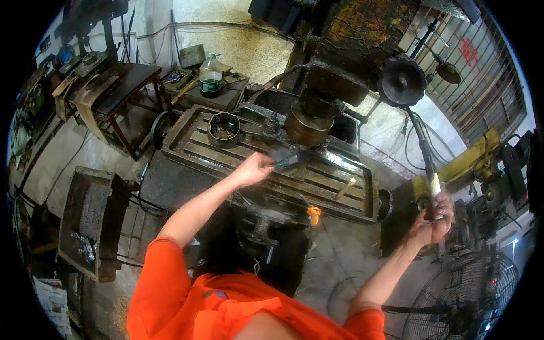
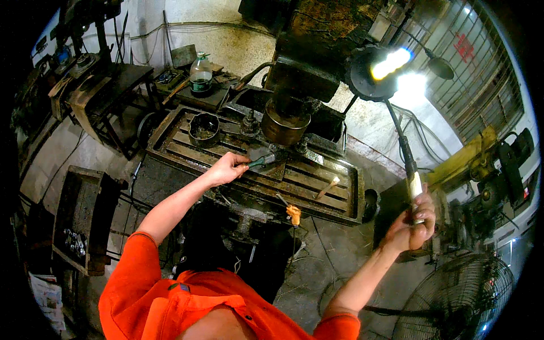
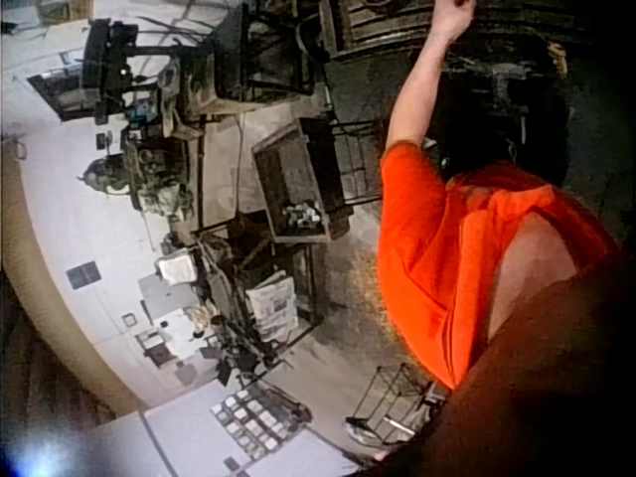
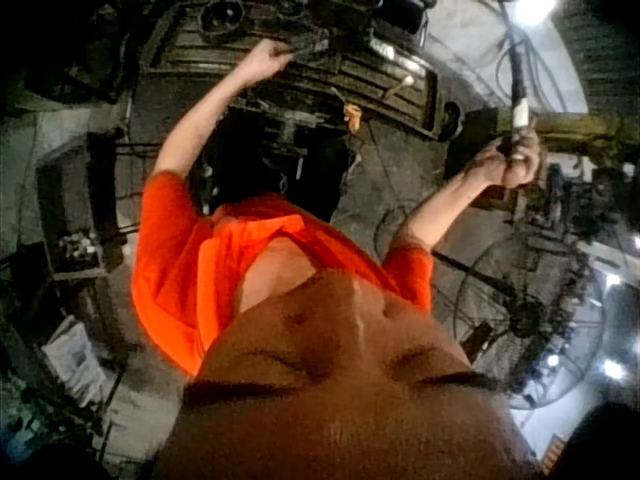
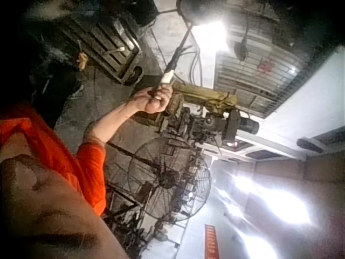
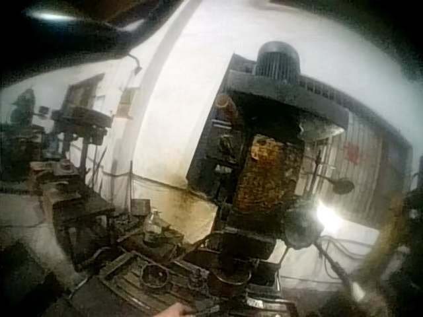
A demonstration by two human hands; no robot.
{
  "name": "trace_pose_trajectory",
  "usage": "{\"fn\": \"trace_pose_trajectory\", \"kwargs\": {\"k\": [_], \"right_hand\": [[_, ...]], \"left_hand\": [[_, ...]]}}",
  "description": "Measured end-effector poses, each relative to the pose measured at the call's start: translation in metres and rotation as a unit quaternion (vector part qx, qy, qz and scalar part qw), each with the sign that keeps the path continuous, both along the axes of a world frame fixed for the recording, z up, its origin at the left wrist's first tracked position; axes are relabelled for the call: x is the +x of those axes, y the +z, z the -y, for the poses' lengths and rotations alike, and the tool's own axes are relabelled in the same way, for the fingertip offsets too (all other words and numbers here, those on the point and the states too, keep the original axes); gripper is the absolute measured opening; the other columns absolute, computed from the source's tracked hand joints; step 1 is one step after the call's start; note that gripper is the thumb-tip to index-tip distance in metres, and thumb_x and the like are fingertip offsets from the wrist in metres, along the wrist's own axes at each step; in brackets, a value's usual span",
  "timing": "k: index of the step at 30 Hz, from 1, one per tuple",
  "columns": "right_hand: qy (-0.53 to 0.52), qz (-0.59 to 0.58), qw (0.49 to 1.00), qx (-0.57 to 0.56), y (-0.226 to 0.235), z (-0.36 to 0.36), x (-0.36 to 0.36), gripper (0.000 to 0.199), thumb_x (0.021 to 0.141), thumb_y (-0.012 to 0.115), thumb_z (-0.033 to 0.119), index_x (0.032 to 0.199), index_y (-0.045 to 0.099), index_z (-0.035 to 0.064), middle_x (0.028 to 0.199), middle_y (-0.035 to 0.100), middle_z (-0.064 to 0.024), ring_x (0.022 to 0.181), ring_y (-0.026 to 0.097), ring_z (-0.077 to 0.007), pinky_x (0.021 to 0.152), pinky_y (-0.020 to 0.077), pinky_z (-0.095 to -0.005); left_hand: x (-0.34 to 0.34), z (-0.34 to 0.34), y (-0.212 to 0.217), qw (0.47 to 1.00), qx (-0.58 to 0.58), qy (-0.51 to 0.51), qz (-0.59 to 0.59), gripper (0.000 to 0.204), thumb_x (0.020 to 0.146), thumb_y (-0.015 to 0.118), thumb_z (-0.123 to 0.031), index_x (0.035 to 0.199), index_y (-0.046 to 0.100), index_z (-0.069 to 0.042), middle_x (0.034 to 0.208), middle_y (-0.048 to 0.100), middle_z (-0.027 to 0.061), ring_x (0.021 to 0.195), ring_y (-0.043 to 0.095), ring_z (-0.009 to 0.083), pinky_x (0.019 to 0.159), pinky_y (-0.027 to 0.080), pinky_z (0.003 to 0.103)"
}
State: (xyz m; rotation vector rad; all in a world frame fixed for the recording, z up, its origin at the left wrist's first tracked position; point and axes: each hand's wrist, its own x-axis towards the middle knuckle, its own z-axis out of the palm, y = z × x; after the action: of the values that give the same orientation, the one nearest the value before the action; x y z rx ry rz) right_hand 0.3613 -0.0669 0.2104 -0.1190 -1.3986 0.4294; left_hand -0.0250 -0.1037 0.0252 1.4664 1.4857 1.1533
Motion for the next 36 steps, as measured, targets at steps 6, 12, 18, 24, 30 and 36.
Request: {"fn": "trace_pose_trajectory", "kwargs": {"k": [6,12,18,24,30,36], "right_hand": [[0.01,-0.003,1.0,0.009,-0.016,-0.006,0.007,0.033,0.073,0.061,0.035,0.065,0.044,0.008,0.067,0.038,-0.0024,0.079,0.043,-0.0224,0.104,0.0204,-0.0532],[0.003,-0.01,1.0,0.01,-0.023,-0.005,0.002,0.035,0.074,0.06,0.035,0.062,0.04,0.0086,0.064,0.037,-0.0006,0.078,0.041,-0.0223,0.104,0.0195,-0.0526],[0.031,-0.005,0.999,0.018,-0.037,-0.012,0.009,0.031,0.073,0.059,0.032,0.063,0.043,0.0074,0.065,0.039,-0.0006,0.081,0.042,-0.0233,0.105,0.0191,-0.0516],[0.055,0.004,0.998,0.026,-0.049,-0.018,0.01,0.031,0.073,0.059,0.034,0.065,0.046,0.0071,0.065,0.04,-0.0004,0.081,0.041,-0.0231,0.105,0.0189,-0.0503],[0.025,-0.015,0.999,0.021,-0.039,-0.014,0.006,0.021,0.068,0.053,0.021,0.061,0.039,0.0079,0.061,0.035,-0.0009,0.076,0.041,-0.023,0.104,0.0212,-0.051],[0.02,-0.003,1.0,0.011,-0.023,-0.008,0.008,0.023,0.07,0.054,0.026,0.063,0.043,0.0067,0.064,0.038,-0.0018,0.079,0.044,-0.0241,0.103,0.0204,-0.054]], "left_hand": [[0.002,0.006,0.013,0.996,0.025,0.018,-0.089,0.026,0.082,0.054,-0.011,0.104,0.06,0.003,0.061,0.053,0.0058,0.056,0.046,0.0099,0.052,0.039,0.029],[-0.002,0.006,0.011,0.994,0.034,0.012,-0.104,0.027,0.082,0.054,-0.012,0.104,0.059,0.004,0.066,0.058,0.0092,0.061,0.049,0.01,0.058,0.043,0.029],[-0.002,0.007,0.014,0.996,-0.003,0.011,-0.093,0.03,0.081,0.056,-0.01,0.106,0.057,0.007,0.07,0.061,0.0104,0.065,0.051,0.0089,0.061,0.044,0.029],[-0.004,0.01,0.016,0.995,0.0,0.014,-0.102,0.032,0.081,0.057,-0.011,0.107,0.057,0.007,0.075,0.063,0.0127,0.068,0.054,0.0104,0.063,0.045,0.029],[-0.005,0.01,0.012,0.992,0.02,0.025,-0.126,0.033,0.079,0.058,-0.013,0.107,0.057,0.006,0.084,0.065,0.0182,0.073,0.061,0.019,0.069,0.047,0.033],[-0.001,0.015,0.024,0.982,0.029,0.03,-0.186,0.033,0.078,0.058,-0.016,0.105,0.059,0.002,0.086,0.063,0.0222,0.078,0.063,0.0296,0.072,0.047,0.035]]}}
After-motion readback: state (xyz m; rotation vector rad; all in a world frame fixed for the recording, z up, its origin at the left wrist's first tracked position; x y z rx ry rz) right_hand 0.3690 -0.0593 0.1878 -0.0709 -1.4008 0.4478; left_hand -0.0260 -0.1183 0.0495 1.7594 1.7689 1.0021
